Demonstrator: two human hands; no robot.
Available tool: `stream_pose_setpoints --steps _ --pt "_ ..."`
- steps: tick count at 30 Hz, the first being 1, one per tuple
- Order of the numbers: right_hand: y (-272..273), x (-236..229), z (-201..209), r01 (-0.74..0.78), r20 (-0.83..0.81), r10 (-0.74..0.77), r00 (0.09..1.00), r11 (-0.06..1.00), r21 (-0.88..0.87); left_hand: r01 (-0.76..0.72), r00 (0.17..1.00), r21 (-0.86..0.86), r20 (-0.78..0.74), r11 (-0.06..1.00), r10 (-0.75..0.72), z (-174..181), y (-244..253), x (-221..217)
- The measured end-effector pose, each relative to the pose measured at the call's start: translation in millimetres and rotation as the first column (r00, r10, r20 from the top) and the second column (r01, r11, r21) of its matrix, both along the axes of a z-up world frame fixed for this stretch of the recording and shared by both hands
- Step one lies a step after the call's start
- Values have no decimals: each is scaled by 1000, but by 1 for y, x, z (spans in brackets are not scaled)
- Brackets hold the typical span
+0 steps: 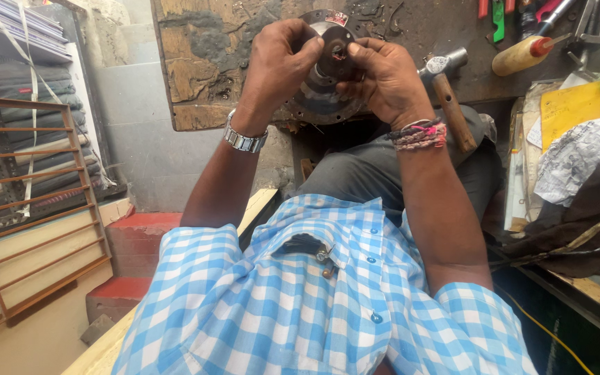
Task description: The person disassembles a motor housing by hammering the casing to separate it from the stator. They remove the rotor, inspect the copper windings, and reassemble the housing by hammering the casing back into place. The person uses a hammer and a rag during the process.
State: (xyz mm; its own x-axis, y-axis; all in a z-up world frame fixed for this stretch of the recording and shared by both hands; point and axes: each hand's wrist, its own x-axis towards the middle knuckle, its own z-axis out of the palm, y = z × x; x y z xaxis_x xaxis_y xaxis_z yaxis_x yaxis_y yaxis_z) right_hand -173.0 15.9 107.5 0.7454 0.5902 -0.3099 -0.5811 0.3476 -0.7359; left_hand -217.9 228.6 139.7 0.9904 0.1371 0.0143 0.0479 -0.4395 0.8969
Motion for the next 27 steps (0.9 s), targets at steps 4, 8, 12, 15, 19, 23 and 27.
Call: stream_pose_setpoints --steps 4,8,12,15,19,23,27 --pt "2 0 -10 16 -23 -17 1000 1000 -19 23 999 -122 -43 992 -28 -5 2 -2" --pt "3 -5 -8 60 -4 -61 998 998 -19 56 995 -203 -70 978 -71 -6 2 -4" --pt "-2 -13 11 192 201 -198 959 980 48 206 970 -218 175 954 -170 1 3 -6" --pt "-28 -6 17 339 335 -335 881 940 49 299 924 -223 312 928 -223 11 9 -7" --pt "-65 41 -18 575 631 -316 709 776 -259 255 869 355 322 899 -374 18 10 -7" --pt "-95 59 -56 675 773 -74 630 546 -497 84 852 561 388 823 -351 7 -10 -13" --pt "-129 12 -59 767 705 497 506 114 -631 67 866 527 390 847 -311 -4 -13 -2"
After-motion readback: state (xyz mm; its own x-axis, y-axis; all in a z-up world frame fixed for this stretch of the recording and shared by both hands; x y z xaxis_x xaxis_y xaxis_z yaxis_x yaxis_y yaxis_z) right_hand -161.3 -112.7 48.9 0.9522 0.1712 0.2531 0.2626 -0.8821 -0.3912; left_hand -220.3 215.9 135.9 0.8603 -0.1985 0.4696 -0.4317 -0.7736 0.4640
